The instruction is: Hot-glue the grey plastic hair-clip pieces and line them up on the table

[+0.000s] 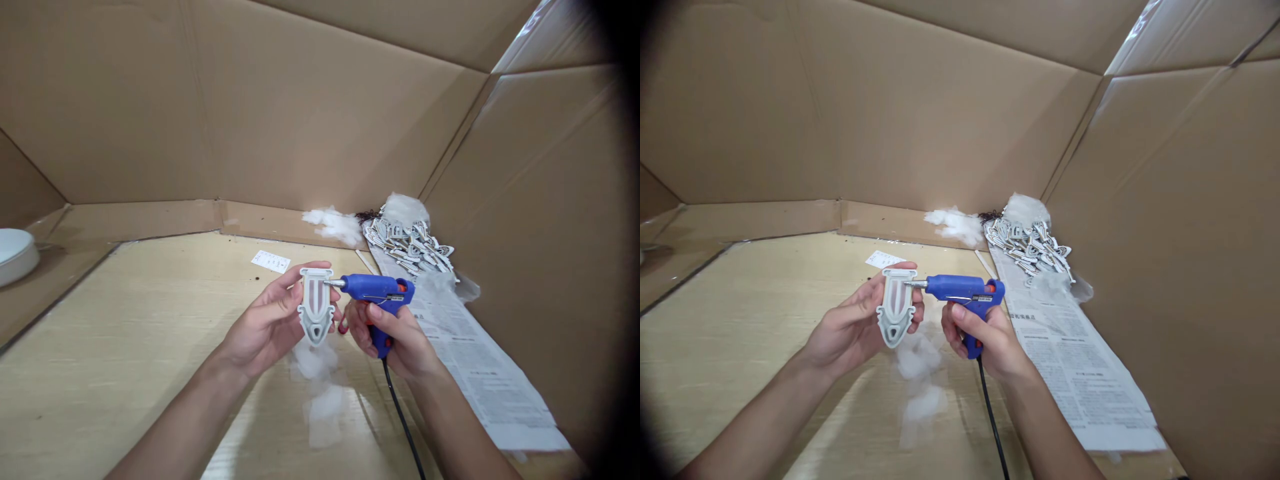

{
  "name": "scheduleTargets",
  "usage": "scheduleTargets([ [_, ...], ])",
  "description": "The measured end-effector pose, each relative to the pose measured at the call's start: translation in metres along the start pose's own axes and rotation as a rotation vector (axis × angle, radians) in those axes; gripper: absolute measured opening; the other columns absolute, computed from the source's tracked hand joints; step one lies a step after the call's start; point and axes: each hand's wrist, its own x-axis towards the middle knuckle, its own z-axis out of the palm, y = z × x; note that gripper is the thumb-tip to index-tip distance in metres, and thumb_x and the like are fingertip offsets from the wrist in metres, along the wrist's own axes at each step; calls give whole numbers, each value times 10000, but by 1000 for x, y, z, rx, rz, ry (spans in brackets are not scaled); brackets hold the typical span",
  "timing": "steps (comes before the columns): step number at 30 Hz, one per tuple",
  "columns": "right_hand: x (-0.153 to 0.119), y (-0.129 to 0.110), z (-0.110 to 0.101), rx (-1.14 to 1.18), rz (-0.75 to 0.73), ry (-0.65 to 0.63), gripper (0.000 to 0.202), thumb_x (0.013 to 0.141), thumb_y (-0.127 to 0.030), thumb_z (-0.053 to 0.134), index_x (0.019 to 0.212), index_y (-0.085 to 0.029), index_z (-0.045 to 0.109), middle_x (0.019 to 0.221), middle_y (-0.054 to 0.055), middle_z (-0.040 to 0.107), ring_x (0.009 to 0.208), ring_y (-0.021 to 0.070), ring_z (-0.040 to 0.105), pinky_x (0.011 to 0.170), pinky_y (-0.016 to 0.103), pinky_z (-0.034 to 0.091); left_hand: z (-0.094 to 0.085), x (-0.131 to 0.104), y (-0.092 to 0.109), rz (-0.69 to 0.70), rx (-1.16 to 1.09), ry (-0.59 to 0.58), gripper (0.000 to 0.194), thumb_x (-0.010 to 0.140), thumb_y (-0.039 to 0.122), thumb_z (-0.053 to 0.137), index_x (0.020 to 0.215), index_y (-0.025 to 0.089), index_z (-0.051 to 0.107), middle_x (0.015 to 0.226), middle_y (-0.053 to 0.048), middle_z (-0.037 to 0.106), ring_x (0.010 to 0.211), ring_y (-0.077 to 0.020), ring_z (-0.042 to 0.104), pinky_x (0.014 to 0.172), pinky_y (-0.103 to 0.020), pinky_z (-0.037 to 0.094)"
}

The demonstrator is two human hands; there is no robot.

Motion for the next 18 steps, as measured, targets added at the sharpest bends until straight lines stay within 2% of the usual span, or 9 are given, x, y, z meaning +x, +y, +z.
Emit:
scheduleTargets([
  [6,-1,-3,2,-51,6,23,418,980,-499,719,774,-161,587,624,-5,528,511,91,450,494,258,369,1,0,0,-5,8,6,369,923,317,698,1277,214,687,1037,-74,779,906,-186,790,803,-275,628],
  [12,1,2,3,-109,-10,80,416,970,-500,737,781,-161,588,594,-22,505,489,83,451,456,239,360,-3,0,0,3,39,45,472,883,367,757,1314,197,669,1004,-68,772,862,-176,777,781,-259,611],
  [18,3,1,5,-134,-7,108,475,951,-541,743,725,-161,568,572,-13,499,477,86,445,419,228,353,-3,1,-2,1,47,46,482,885,363,761,1324,181,677,1033,-72,781,894,-181,782,808,-278,611],
])
